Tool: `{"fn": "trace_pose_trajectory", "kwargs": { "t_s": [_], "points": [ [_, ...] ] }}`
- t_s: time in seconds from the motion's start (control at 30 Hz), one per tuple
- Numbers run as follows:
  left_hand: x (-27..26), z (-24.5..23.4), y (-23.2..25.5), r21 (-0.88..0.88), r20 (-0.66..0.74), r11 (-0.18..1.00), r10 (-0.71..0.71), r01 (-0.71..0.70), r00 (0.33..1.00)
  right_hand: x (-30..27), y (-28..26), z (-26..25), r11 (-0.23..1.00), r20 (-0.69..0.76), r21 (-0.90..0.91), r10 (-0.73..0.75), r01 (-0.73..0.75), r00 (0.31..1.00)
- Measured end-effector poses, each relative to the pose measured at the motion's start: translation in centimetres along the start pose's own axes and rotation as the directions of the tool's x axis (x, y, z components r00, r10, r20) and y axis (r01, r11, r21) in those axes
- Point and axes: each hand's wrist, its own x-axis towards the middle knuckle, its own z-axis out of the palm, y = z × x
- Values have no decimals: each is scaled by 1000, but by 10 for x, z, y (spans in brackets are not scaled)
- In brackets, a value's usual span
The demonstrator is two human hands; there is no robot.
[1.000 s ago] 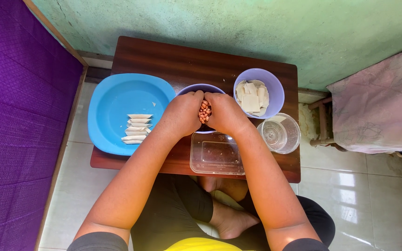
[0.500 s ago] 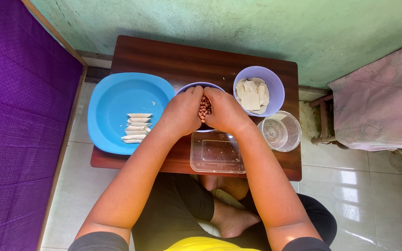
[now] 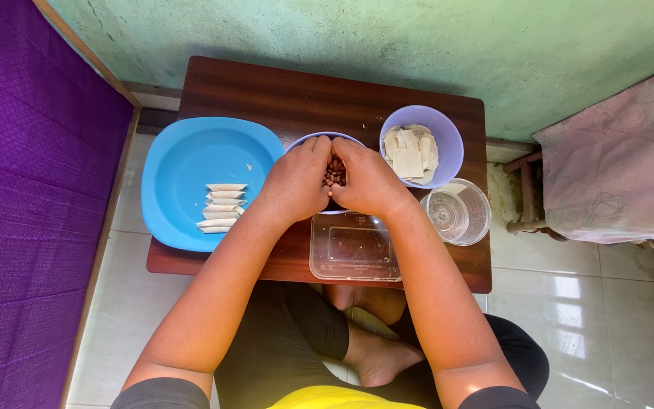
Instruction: A person is manually wrapping peanuts in small square flakes and placing the finished rolls into a tray.
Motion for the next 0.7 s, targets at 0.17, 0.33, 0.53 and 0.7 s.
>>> {"fn": "trace_pose_trajectory", "kwargs": {
  "t_s": [0.17,0.33,0.53,0.7],
  "points": [
    [-2,-2,3,-19,-14,1000,4,-4,1000,-2,1,1,1000,-26,28,-7,8,1000],
    [-5,3,3,-12,-49,1000,10,-10,999,-7,-2,1,998,-78,64,-19,24,997],
    [-17,16,1,-17,-159,999,47,-50,986,-15,6,11,991,-157,108,-61,78,986],
    [-30,22,7,11,-251,994,106,-107,962,-26,4,17,959,-226,239,-98,152,969]
  ]
}}
